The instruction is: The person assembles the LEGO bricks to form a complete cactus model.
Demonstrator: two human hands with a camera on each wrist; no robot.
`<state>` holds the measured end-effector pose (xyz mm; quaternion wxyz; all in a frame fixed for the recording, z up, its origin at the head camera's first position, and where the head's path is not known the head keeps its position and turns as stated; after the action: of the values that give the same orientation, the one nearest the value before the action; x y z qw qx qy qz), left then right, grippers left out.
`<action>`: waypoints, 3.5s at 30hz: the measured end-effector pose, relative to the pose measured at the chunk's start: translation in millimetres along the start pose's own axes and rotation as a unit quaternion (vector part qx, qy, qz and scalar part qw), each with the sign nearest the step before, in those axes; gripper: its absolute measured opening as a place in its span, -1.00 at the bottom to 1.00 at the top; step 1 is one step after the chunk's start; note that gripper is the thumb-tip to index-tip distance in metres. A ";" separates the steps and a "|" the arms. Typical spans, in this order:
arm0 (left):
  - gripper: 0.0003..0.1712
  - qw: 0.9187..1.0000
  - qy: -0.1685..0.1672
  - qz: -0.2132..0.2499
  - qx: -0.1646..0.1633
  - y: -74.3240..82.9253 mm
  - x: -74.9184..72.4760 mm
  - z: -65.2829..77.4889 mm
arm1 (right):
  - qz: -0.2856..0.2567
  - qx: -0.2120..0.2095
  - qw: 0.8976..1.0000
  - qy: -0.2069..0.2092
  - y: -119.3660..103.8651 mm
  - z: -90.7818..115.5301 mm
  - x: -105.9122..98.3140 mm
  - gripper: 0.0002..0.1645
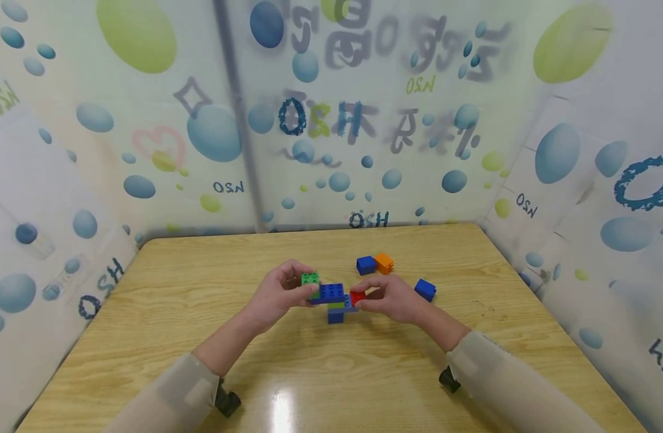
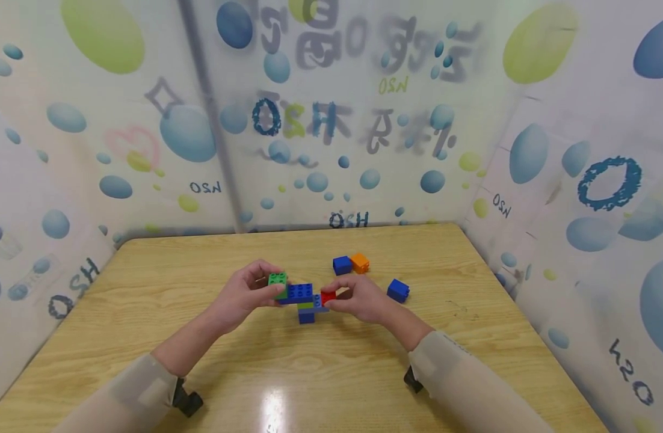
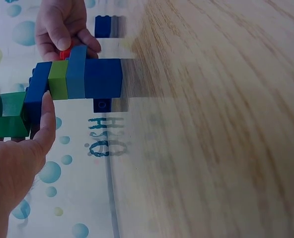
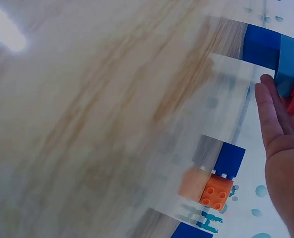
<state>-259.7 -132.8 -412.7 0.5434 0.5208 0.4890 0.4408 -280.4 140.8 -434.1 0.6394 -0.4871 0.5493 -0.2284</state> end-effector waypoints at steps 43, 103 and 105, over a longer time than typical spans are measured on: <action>-0.60 1.000 -0.002 0.002 0.015 -1.7 -0.5 1.0 | 0.127 -0.019 0.991 0.039 11.2 15.6 -43.6 -0.63; -0.59 1.000 -0.006 0.001 0.027 0.4 -0.9 1.1 | 0.110 -0.004 0.991 0.079 38.8 27.3 -92.4 -0.50; -0.59 1.000 -0.007 0.002 0.026 0.3 -0.8 1.1 | 0.109 -0.013 0.991 0.079 32.9 26.8 -88.0 -0.50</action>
<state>-258.7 -133.7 -412.4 0.5322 0.5390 0.4956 0.4249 -289.3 237.4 -422.6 0.6085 -0.4126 0.6513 -0.1880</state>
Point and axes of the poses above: each hand's wrist, its own z-axis away from the middle knuckle, its own x-axis out of the palm, y = z × x, the point moved 4 cm from there along -z, towards the middle knuckle, and after that the axes turned 13 degrees about y, right-handed, at the moved point
